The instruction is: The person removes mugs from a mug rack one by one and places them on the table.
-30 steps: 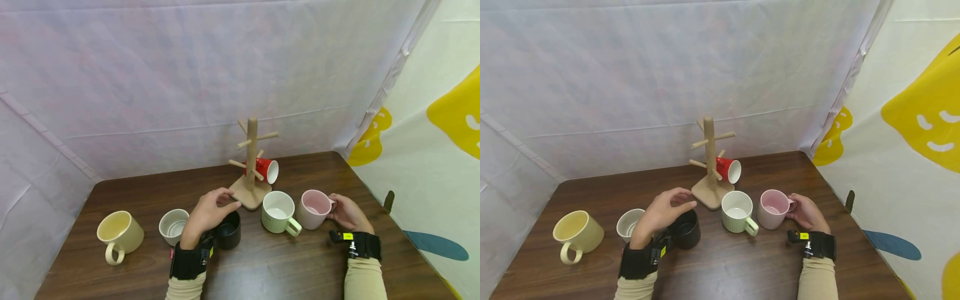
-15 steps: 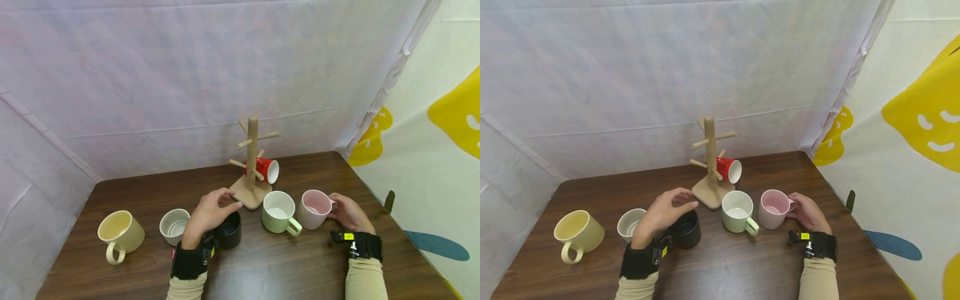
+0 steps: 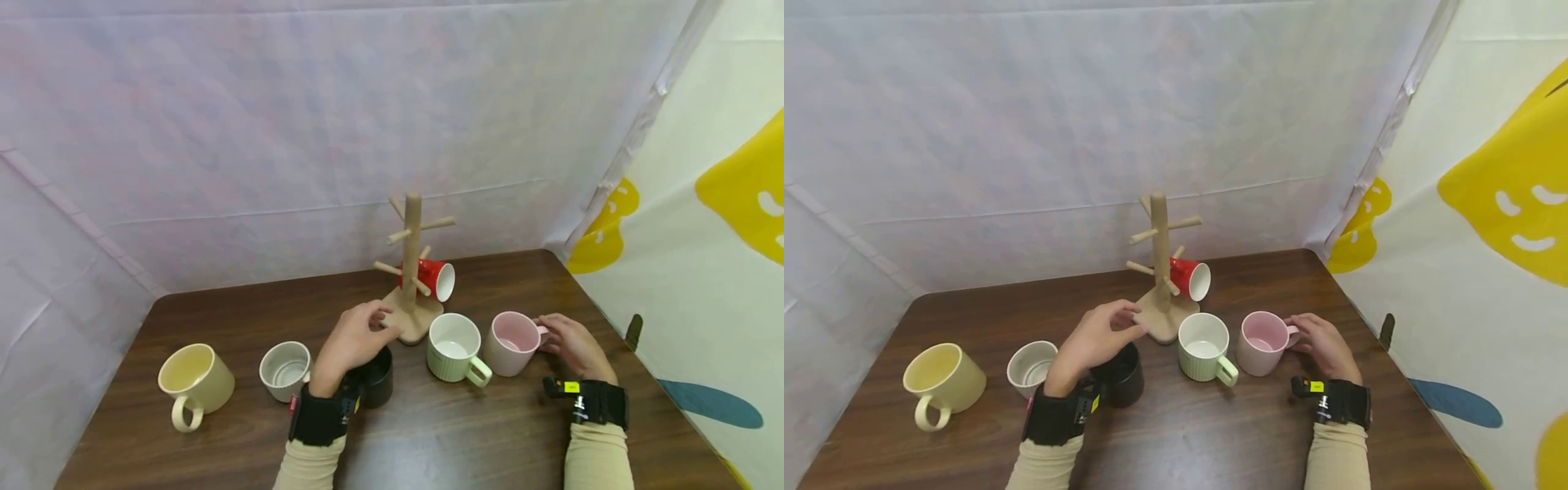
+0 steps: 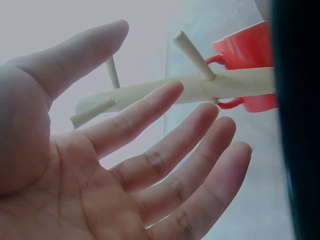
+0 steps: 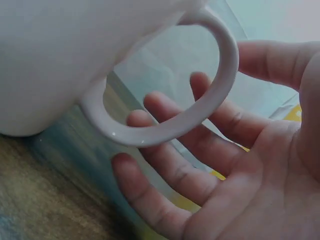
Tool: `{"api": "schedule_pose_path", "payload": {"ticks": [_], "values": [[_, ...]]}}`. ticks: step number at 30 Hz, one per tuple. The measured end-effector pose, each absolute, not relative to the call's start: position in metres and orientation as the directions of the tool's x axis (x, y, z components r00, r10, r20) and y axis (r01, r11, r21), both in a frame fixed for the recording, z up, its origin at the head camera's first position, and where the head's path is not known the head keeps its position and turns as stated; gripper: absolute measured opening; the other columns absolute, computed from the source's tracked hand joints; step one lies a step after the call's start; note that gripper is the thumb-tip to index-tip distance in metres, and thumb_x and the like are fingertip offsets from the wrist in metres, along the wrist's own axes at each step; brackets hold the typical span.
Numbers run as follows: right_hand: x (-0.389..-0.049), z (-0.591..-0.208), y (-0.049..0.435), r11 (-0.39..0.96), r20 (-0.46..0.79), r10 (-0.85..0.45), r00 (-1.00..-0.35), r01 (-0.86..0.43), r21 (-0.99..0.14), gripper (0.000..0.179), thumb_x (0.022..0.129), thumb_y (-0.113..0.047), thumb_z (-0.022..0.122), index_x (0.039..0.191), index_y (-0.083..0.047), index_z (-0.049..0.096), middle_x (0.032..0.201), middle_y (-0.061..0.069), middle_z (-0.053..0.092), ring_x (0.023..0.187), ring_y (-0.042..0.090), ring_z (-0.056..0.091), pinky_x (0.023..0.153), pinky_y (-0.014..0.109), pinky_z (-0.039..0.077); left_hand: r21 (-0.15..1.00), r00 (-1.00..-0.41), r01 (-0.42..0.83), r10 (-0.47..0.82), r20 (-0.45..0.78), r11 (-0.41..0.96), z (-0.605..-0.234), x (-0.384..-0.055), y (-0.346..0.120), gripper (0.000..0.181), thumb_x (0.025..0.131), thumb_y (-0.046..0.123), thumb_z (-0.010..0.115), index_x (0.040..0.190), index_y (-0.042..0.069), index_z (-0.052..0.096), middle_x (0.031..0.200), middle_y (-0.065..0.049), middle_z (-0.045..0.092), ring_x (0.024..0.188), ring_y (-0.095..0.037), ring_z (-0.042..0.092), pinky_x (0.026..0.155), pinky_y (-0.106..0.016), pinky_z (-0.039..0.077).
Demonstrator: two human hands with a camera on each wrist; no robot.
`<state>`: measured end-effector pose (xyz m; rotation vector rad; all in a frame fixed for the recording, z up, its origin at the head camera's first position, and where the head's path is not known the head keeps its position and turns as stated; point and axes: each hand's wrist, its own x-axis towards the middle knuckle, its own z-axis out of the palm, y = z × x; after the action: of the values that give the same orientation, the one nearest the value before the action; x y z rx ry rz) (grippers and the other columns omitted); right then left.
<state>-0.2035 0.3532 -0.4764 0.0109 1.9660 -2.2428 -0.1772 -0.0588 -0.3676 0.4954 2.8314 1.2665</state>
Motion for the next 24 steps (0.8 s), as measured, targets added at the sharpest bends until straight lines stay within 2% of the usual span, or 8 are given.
{"api": "schedule_pose_path", "payload": {"ticks": [6, 12, 17, 19, 21, 24], "values": [[-0.200, -0.470, 0.349, -0.122, -0.040, 0.055, -0.998, 0.033, -0.992, 0.021, 0.097, -0.026, 0.052, 0.098, -0.007, 0.062, 0.091, -0.006, 0.069, 0.083, 0.009, 0.064, 0.069, 0.021, 0.054, 0.699, -0.966, 0.237, 0.239, 0.097, 0.674, -0.351, -0.184, -0.043, 0.041, 0.084, 0.040, 0.065, 0.113, 0.010, 0.066, 0.109, -0.015, 0.070, 0.098, -0.028, 0.063, 0.079, -0.048, 0.052], [-0.198, -0.463, 0.347, -0.169, 0.023, 0.206, -0.978, -0.058, -0.984, 0.020, 0.096, -0.023, 0.054, 0.096, -0.004, 0.060, 0.088, -0.004, 0.071, 0.081, 0.013, 0.065, 0.068, 0.022, 0.055, 0.645, -0.977, 0.191, 0.204, 0.056, 0.740, -0.342, -0.196, -0.026, 0.044, 0.084, 0.044, 0.064, 0.111, 0.009, 0.067, 0.105, -0.008, 0.072, 0.094, -0.026, 0.063, 0.076, -0.046, 0.052], [-0.199, -0.458, 0.346, -0.178, 0.038, 0.225, -0.974, -0.079, -0.981, 0.018, 0.095, -0.022, 0.055, 0.095, -0.004, 0.058, 0.086, -0.004, 0.070, 0.079, 0.013, 0.064, 0.067, 0.022, 0.055, 0.616, -0.980, 0.189, 0.190, 0.065, 0.765, -0.343, -0.208, -0.011, 0.031, 0.083, 0.044, 0.064, 0.082, 0.014, 0.070, 0.081, -0.001, 0.069, 0.071, -0.020, 0.060, 0.056, -0.037, 0.047], [-0.199, -0.456, 0.345, -0.178, 0.051, 0.226, -0.973, -0.093, -0.980, 0.018, 0.095, -0.022, 0.055, 0.095, -0.004, 0.059, 0.085, -0.004, 0.070, 0.079, 0.014, 0.064, 0.067, 0.022, 0.055, 0.606, -0.981, 0.186, 0.185, 0.065, 0.773, -0.344, -0.213, -0.005, 0.033, 0.083, 0.044, 0.063, 0.069, 0.015, 0.068, 0.072, 0.000, 0.065, 0.064, -0.019, 0.056, 0.051, -0.034, 0.042], [-0.199, -0.453, 0.343, -0.183, 0.066, 0.227, -0.972, -0.109, -0.977, 0.017, 0.095, -0.021, 0.056, 0.094, -0.004, 0.059, 0.085, -0.003, 0.070, 0.079, 0.014, 0.064, 0.067, 0.022, 0.055, 0.606, -0.983, 0.177, 0.174, 0.064, 0.776, -0.345, -0.217, 0.000, 0.034, 0.084, 0.042, 0.063, 0.063, 0.016, 0.068, 0.069, -0.001, 0.063, 0.060, -0.019, 0.054, 0.048, -0.032, 0.040], [-0.198, -0.447, 0.338, -0.176, 0.085, 0.226, -0.970, -0.127, -0.976, 0.018, 0.094, -0.021, 0.057, 0.093, -0.004, 0.060, 0.085, -0.002, 0.071, 0.079, 0.015, 0.064, 0.068, 0.023, 0.055, 0.611, -0.988, 0.147, 0.139, 0.061, 0.778, -0.348, -0.221, 0.006, 0.033, 0.084, 0.039, 0.065, 0.062, 0.015, 0.070, 0.070, -0.003, 0.066, 0.059, -0.020, 0.056, 0.047, -0.031, 0.041]]}}
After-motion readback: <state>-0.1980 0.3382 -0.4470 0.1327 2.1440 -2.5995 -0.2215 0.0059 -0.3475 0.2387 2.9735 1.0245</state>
